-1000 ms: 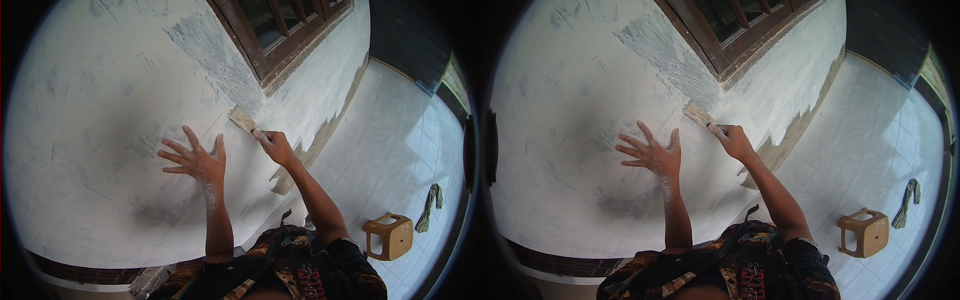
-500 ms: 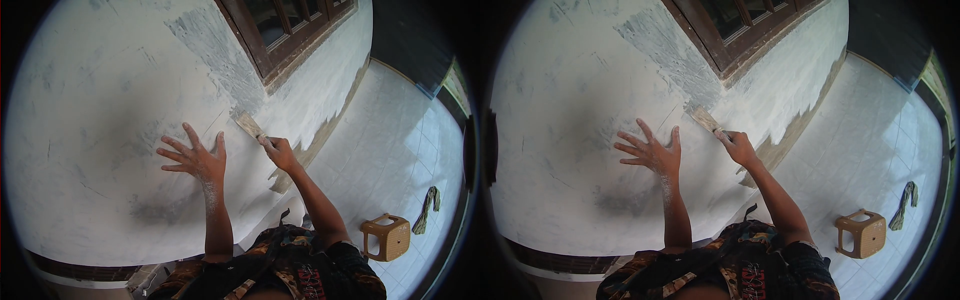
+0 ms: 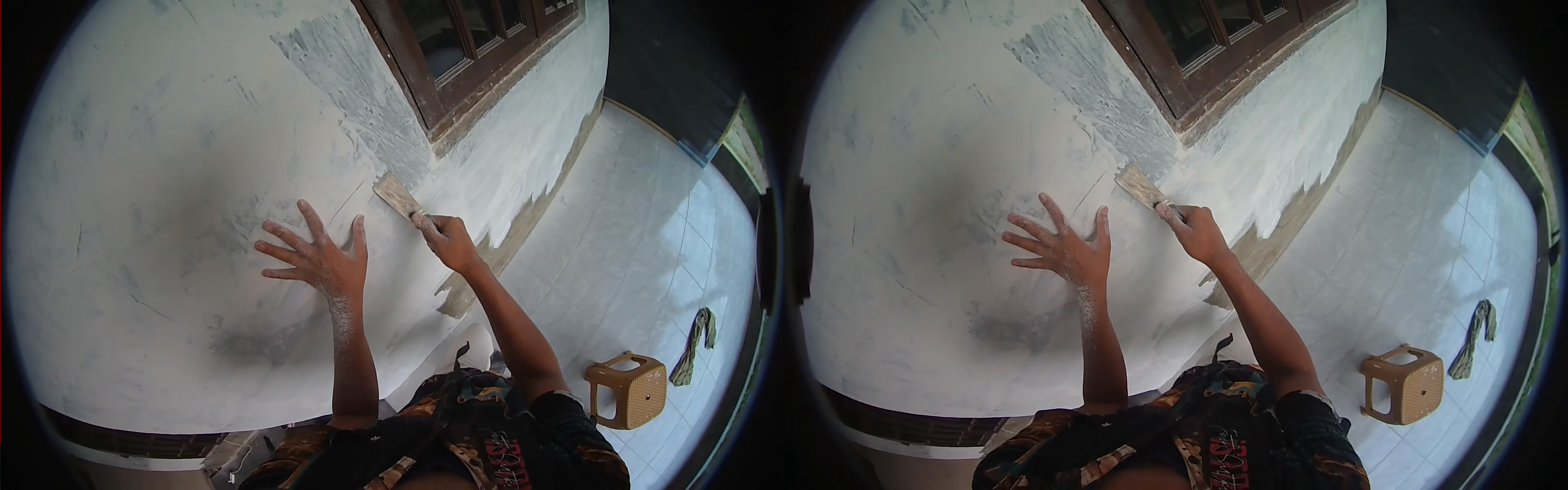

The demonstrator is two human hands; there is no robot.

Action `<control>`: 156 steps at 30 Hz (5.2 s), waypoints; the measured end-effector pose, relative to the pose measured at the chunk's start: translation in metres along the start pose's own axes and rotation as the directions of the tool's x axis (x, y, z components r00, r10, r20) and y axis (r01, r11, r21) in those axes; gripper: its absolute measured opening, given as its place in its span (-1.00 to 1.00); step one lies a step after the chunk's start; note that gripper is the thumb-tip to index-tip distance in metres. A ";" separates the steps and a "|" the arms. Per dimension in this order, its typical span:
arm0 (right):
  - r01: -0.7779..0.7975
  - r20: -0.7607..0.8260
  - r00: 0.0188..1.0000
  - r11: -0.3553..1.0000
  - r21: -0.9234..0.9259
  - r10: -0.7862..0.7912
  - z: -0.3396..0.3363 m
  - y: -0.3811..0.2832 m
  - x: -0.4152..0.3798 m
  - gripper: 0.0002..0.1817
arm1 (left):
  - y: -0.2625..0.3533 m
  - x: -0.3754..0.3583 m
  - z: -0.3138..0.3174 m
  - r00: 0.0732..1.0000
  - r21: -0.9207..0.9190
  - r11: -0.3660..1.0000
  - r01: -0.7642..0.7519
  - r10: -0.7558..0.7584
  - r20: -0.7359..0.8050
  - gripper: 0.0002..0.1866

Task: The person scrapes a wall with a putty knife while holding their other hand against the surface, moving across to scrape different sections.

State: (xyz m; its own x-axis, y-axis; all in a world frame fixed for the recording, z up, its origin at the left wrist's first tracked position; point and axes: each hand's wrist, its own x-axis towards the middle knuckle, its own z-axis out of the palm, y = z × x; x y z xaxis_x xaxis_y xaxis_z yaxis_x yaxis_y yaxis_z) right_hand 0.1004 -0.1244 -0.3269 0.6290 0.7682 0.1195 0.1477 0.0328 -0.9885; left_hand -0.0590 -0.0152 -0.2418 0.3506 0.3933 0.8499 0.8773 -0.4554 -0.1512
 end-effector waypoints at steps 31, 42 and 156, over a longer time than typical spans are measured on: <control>0.020 -0.026 0.999 1.000 0.014 -0.020 -0.008 -0.005 0.008 -0.26 | 0.000 0.000 0.000 1.000 0.001 1.000 -0.006 0.006 -0.014 0.11; 0.054 -0.046 0.997 0.998 -0.013 -0.054 -0.011 -0.003 0.008 -0.26 | -0.001 -0.001 0.002 1.000 0.000 1.000 -0.009 0.009 -0.008 0.11; 0.016 -0.023 1.000 1.000 0.021 -0.015 -0.004 -0.009 0.003 -0.37 | 0.000 -0.002 0.002 1.000 -0.018 1.000 0.003 -0.002 0.015 0.07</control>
State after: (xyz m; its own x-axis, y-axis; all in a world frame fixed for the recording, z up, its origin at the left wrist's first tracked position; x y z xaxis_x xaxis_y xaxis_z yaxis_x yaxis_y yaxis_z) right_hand 0.1035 -0.1250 -0.3173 0.6439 0.7528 0.1365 0.1414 0.0582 -0.9882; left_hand -0.0587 -0.0144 -0.2452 0.3535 0.4066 0.8425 0.8723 -0.4686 -0.1398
